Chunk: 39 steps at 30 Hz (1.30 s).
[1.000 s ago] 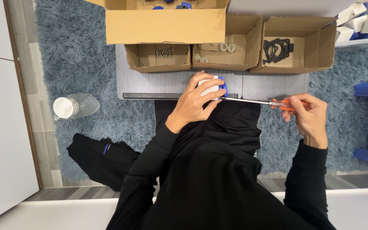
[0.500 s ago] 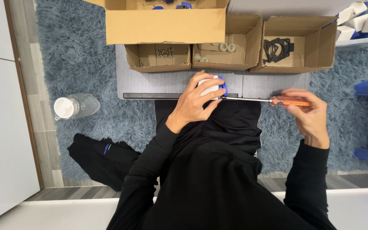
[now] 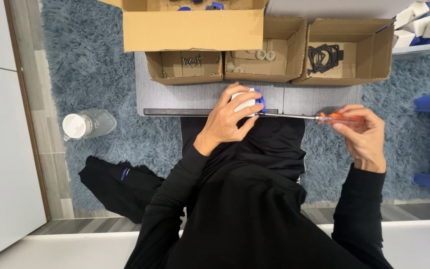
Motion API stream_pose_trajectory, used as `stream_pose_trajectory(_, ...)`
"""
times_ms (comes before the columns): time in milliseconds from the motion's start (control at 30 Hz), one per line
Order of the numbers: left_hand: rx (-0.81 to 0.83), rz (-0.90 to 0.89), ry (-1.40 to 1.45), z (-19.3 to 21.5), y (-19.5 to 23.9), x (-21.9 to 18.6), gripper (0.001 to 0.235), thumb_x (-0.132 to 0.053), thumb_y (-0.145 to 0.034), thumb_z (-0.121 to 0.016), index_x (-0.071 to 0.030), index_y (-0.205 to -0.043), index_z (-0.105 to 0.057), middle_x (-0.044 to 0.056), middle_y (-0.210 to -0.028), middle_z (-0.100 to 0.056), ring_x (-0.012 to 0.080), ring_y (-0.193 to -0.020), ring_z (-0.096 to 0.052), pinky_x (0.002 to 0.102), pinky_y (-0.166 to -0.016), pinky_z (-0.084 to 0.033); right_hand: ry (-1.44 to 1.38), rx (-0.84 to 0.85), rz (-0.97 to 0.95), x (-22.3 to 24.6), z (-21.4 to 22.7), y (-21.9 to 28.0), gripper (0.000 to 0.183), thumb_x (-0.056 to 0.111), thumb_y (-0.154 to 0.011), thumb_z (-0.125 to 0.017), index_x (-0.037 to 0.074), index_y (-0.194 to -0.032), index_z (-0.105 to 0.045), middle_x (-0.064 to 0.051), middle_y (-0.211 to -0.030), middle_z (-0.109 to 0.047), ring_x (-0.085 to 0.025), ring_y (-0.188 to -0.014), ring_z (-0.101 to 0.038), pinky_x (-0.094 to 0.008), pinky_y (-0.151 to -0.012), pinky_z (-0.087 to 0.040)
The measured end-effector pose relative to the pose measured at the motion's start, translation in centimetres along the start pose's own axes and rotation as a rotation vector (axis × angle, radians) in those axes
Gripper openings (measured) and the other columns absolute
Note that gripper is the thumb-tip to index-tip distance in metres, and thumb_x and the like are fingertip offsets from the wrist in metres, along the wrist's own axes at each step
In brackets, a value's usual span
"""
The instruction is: The person sits on a rug and assembles a white electrical socket with a blue cover using a screwdriver. They then pick up a blue electrical plug and use the screwdriver to adjust its internal components before placing it back in a box.
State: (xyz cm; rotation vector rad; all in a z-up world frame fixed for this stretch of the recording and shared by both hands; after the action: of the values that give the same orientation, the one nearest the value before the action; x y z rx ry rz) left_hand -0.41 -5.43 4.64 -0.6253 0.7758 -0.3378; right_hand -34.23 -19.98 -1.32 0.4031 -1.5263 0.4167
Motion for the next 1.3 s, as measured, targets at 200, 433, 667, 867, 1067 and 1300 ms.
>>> stream_pose_trajectory(200, -0.006, 0.003, 0.005, 0.0, 0.0, 0.0, 0.024, -0.009, -0.101, -0.08, -0.008, -0.124, -0.075, 0.011, -0.137, -0.069, 0.0374, -0.131, -0.057, 0.064, -0.118, -0.052, 0.125, 0.058, -0.073, 2.3, -2.3, -0.5, 0.025, 0.004, -0.106, -0.065, -0.004, -0.13, -0.066, -0.025, -0.132, -0.069, -0.035, -0.109, -0.077, -0.043, -0.1, -0.069)
stream_pose_trajectory(433, -0.008, -0.001, 0.002, 0.0, 0.0, -0.1, 0.025, -0.008, -0.1, -0.082, -0.008, -0.124, -0.075, 0.011, -0.137, -0.069, 0.0372, -0.131, -0.057, 0.064, -0.118, -0.053, 0.068, -0.045, -0.112, 0.1, -0.7, -0.3, 0.006, -0.001, -0.114, -0.068, -0.005, -0.118, -0.069, -0.024, -0.107, -0.076, -0.023, -0.079, -0.076, -0.025, -0.066, -0.063)
stream_pose_trajectory(667, 0.001, 0.007, 0.009, 0.1, -0.1, -0.1, 0.023, -0.009, -0.101, -0.08, -0.008, -0.124, -0.075, 0.011, -0.137, -0.069, 0.0374, -0.131, -0.057, 0.064, -0.118, -0.053, -0.054, -0.032, -0.018, -0.5, 0.3, -0.1, 0.027, -0.006, -0.095, -0.081, 0.006, -0.116, -0.069, -0.013, -0.121, -0.071, -0.027, -0.117, -0.074, -0.038, -0.107, -0.07)
stream_pose_trajectory(867, -0.032, 0.015, 0.013, 0.1, -0.4, -0.2, 0.023, -0.008, -0.097, -0.076, -0.007, -0.12, -0.076, 0.012, -0.135, -0.07, 0.0378, -0.129, -0.058, 0.062, -0.116, -0.055, 0.016, 0.109, 0.003, 2.9, -2.9, -0.7, 0.038, 0.014, -0.098, -0.076, 0.0, -0.132, -0.067, -0.019, -0.136, -0.072, -0.033, -0.128, -0.076, -0.043, -0.117, -0.065)
stream_pose_trajectory(1067, -0.106, 0.028, 0.0, 0.0, -0.5, -0.4, 0.029, 0.002, -0.085, -0.077, -0.007, -0.112, -0.075, 0.011, -0.131, -0.07, 0.0362, -0.125, -0.058, 0.063, -0.115, -0.054, 0.097, -0.045, -0.142, -0.5, -0.7, -0.4, 0.016, 0.003, -0.121, -0.062, -0.007, -0.111, -0.07, -0.023, -0.091, -0.074, -0.022, -0.063, -0.069, -0.026, -0.053, -0.058)
stream_pose_trajectory(1300, -0.167, 0.085, 0.031, -0.6, -0.1, -0.1, 0.032, 0.004, -0.082, -0.076, -0.009, -0.111, -0.073, 0.009, -0.13, -0.071, 0.0369, -0.125, -0.061, 0.068, -0.12, -0.05, -0.069, -0.017, -0.077, -1.2, 0.1, -0.2, 0.022, -0.003, -0.098, -0.079, 0.004, -0.118, -0.071, -0.018, -0.121, -0.074, -0.028, -0.11, -0.078, -0.035, -0.098, -0.071)
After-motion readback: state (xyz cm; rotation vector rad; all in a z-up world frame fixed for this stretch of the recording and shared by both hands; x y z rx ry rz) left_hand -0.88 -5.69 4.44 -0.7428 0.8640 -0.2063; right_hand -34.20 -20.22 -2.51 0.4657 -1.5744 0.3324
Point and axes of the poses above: each hand's wrist, its own y-axis away from the middle knuckle, its own z-axis out of the back of the hand, x = y × z, the point moved 7 cm from there along -y, towards the middle knuckle
